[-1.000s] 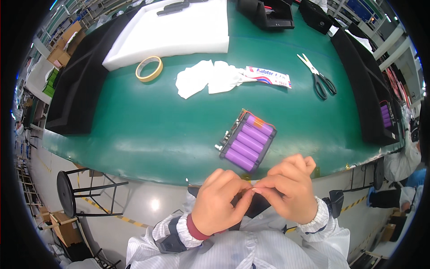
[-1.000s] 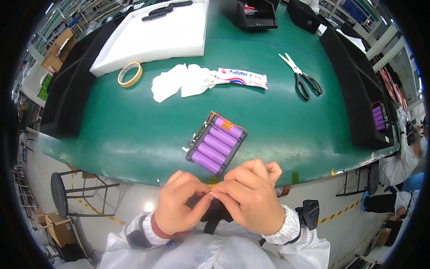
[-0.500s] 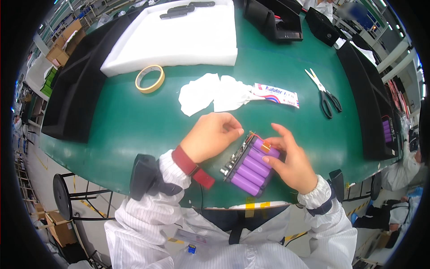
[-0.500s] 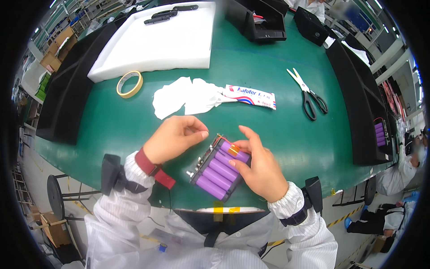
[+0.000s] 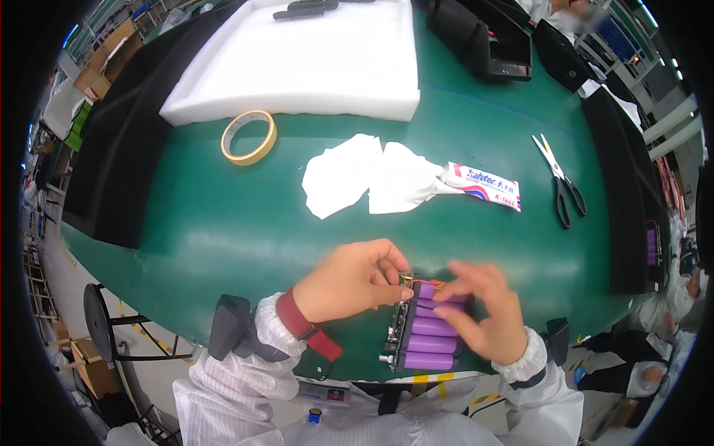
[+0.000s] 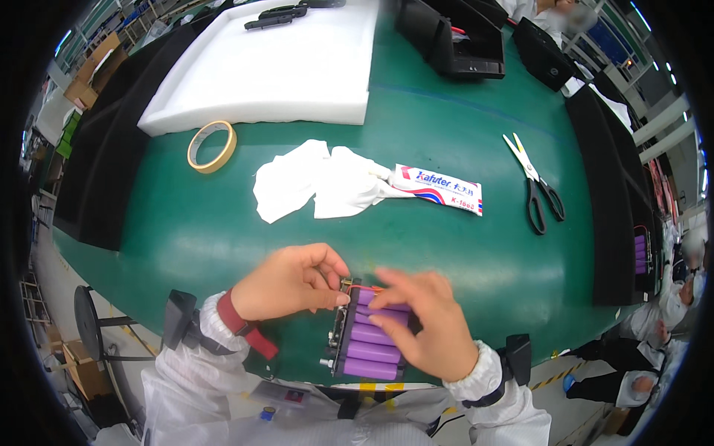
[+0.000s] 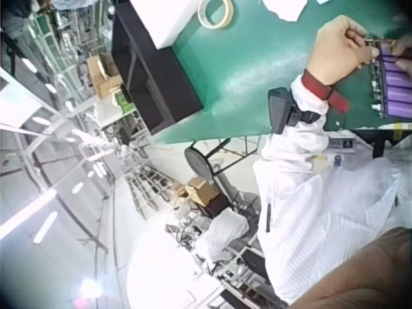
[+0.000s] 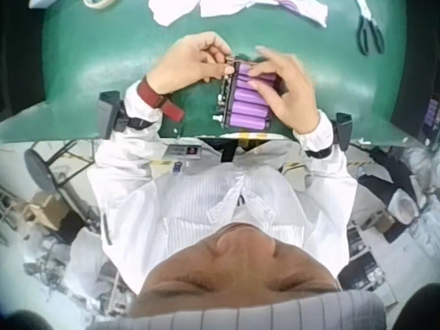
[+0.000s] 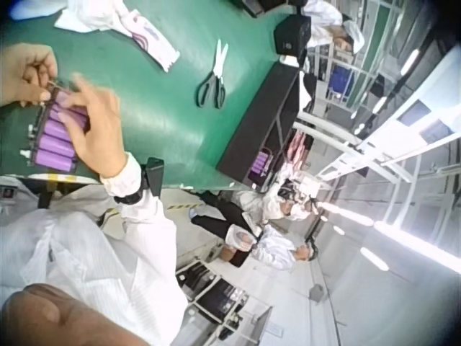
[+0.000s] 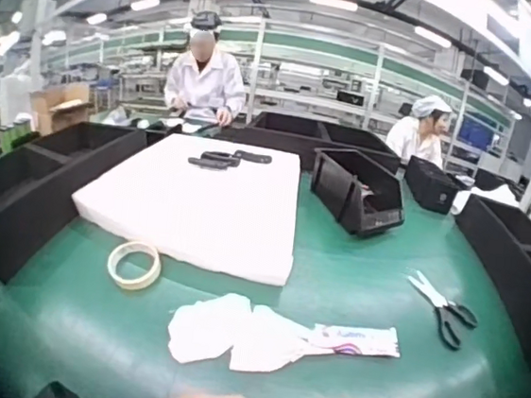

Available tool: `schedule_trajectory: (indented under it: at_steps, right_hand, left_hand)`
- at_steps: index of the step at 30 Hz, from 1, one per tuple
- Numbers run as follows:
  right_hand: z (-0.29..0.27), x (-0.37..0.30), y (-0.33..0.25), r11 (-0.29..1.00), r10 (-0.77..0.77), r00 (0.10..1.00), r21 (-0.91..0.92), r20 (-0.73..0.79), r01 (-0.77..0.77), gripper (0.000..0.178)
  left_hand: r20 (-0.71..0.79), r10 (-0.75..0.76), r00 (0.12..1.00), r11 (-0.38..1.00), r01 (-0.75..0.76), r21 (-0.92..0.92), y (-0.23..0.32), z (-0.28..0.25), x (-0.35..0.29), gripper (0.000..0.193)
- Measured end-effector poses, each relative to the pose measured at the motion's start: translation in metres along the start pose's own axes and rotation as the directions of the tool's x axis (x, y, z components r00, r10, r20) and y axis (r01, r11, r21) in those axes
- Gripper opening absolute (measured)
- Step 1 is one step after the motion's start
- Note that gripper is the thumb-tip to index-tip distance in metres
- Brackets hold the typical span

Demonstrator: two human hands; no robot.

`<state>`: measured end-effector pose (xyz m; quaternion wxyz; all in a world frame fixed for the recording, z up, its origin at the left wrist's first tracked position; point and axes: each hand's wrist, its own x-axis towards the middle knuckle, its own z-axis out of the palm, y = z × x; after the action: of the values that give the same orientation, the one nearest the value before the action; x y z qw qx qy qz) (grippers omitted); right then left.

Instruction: The person picks up a battery pack and circuit board, wraps them together with tape, and applies glue to the board from a tube. They then set the assembly aside and begin repeating the process with another circuit board.

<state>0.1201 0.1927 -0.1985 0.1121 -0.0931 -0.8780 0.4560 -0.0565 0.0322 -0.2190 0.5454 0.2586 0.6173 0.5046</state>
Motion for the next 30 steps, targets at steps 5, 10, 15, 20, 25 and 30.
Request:
schedule_trajectory:
  at_steps: [5, 10, 15, 20, 25, 30]
  right_hand:
    - [0.012, 0.002, -0.001, 0.972, -0.158, 0.987, -0.171, 0.037, 0.162, 0.049]
    - [0.015, 0.001, 0.000, 0.968, -0.150, 0.988, -0.199, 0.022, 0.151, 0.047]
    - [0.014, -0.001, -0.003, 0.961, -0.157, 0.988, -0.230, -0.004, 0.152, 0.041]
    - [0.016, -0.003, -0.002, 0.957, -0.180, 0.984, -0.236, -0.015, 0.171, 0.041]
    - [0.019, -0.004, 0.000, 0.951, -0.205, 0.978, -0.243, -0.034, 0.190, 0.040]
    - [0.018, -0.005, -0.001, 0.956, -0.191, 0.981, -0.232, -0.034, 0.178, 0.039]
  left_hand:
    - [-0.003, 0.053, 0.999, 0.998, -0.053, -0.017, -0.007, -0.001, -0.003, 0.031]
    - [-0.023, 0.088, 0.996, 0.996, -0.087, 0.016, -0.010, 0.001, -0.004, 0.033]
    - [-0.044, 0.092, 0.995, 0.993, -0.089, 0.083, -0.008, 0.005, -0.004, 0.035]
    - [-0.079, 0.094, 0.992, 0.990, -0.085, 0.110, -0.010, 0.006, -0.003, 0.035]
    - [-0.081, 0.091, 0.993, 0.989, -0.081, 0.120, -0.010, 0.007, -0.003, 0.036]
    - [-0.086, 0.068, 0.994, 0.990, -0.057, 0.128, -0.006, 0.009, -0.004, 0.036]
